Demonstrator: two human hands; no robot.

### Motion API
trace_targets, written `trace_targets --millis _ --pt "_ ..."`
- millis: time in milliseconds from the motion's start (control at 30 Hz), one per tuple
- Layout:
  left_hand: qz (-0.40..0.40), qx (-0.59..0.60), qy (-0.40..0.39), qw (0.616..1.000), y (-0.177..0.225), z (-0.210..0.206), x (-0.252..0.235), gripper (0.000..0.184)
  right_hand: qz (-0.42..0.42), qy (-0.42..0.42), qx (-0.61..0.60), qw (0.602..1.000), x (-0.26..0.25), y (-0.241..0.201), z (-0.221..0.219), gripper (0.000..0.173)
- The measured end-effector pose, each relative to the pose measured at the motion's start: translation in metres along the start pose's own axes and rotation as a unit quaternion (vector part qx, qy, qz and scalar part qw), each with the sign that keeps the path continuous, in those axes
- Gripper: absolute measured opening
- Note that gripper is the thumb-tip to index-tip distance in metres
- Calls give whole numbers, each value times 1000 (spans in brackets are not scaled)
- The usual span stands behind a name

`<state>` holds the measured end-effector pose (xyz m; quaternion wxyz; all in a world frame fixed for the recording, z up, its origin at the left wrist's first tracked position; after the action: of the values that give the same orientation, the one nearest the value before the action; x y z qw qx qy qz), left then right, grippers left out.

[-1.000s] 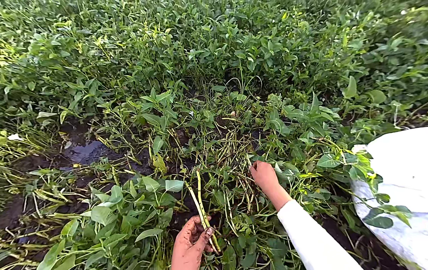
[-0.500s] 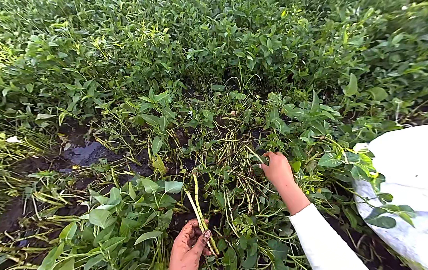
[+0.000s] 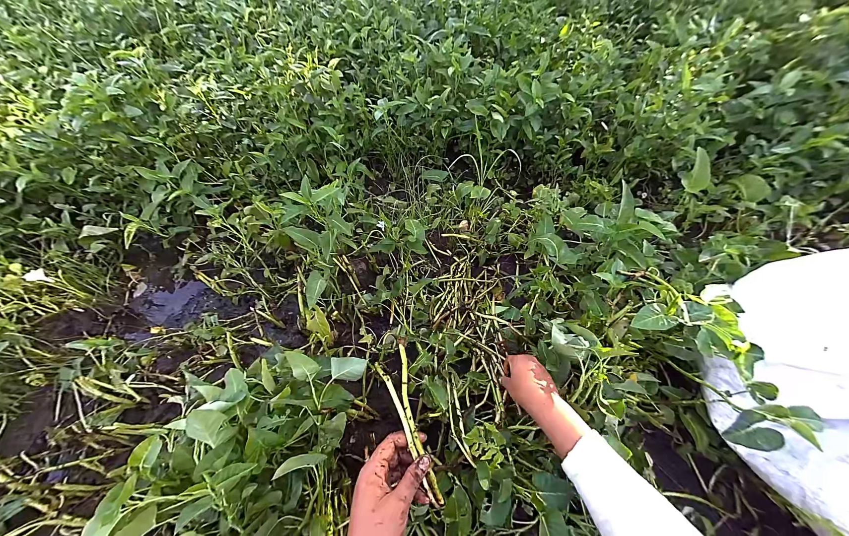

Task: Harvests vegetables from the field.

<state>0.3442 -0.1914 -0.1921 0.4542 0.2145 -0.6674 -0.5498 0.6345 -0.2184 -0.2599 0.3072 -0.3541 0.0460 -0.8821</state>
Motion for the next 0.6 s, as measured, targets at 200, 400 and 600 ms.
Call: trace_targets --millis 200,400,600 --pt "-7 7 -3 1000 8 -4 -1 27 64 56 -191 978 20 -2 32 26" --pt "-3 -13 14 1000 1 -4 -4 26 150 -106 -355 917 75 -34 29 26" --pt "8 -29 -28 999 -10 -13 -6 27 159 -201 -405 878 100 -64 -28 24"
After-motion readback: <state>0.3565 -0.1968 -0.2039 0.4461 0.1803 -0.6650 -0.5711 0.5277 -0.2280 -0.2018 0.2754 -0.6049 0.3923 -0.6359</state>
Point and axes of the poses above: each hand's wrist, its own x-axis away from the middle knuckle, its own z-axis out of the back of the hand, y = z × x, the point moved 3 cm from there along -x, towards the middle knuckle, and after that the axes turned 3 degrees about -x, right-handed, at the moved point
